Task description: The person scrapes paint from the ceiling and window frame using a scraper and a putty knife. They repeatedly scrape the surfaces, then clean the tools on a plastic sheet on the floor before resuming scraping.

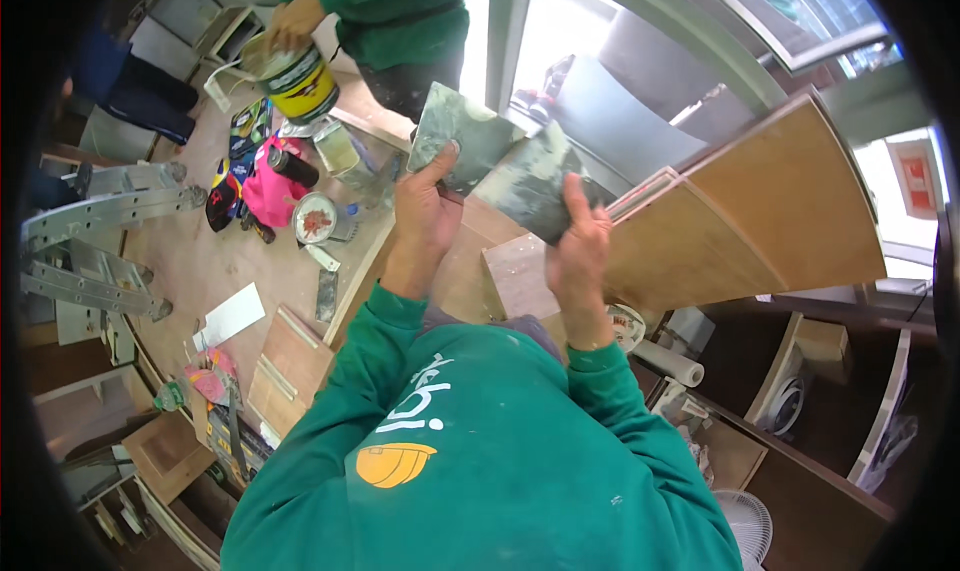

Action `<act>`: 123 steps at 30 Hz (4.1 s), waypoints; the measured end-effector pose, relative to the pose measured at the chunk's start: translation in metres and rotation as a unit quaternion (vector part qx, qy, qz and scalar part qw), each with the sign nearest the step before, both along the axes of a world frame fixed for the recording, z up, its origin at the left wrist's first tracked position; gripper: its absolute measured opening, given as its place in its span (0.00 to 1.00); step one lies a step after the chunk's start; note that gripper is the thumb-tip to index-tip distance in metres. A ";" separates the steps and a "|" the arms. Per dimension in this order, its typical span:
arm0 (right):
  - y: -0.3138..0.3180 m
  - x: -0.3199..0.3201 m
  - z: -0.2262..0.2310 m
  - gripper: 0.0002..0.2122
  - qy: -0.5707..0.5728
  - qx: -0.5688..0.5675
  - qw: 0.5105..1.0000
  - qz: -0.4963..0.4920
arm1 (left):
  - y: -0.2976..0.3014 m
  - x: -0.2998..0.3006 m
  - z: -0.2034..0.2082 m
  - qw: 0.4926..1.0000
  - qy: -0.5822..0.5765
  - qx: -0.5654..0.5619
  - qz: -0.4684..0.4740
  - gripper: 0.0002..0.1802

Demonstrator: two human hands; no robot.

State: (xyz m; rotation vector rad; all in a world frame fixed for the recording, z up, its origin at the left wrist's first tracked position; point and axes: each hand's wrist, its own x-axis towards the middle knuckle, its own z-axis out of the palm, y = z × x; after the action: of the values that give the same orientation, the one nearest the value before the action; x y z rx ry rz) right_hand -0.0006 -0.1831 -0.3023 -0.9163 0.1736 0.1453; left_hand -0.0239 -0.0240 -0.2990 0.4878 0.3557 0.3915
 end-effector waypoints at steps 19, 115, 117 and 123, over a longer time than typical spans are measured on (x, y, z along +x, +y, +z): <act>-0.153 0.030 0.074 0.15 -0.526 -0.314 0.790 -0.008 | -0.111 0.006 0.039 0.965 0.170 0.091 -0.179 0.13; 0.270 0.154 -0.129 0.09 0.205 -0.078 0.929 0.297 | 0.451 0.056 -0.356 0.711 0.406 0.558 0.136 0.16; 0.272 0.151 -0.129 0.09 0.209 -0.096 0.927 0.297 | 0.448 0.062 -0.370 0.732 0.381 0.547 0.143 0.16; 0.271 0.145 -0.135 0.09 0.210 -0.097 0.921 0.313 | 0.456 0.068 -0.406 0.696 0.397 0.579 0.152 0.16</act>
State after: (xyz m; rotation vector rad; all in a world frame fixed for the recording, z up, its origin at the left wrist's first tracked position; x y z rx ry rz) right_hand 0.1442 0.0881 -0.4375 -1.1067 0.2910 0.9384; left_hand 0.0442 0.4322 -0.7045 1.9035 1.0505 0.7068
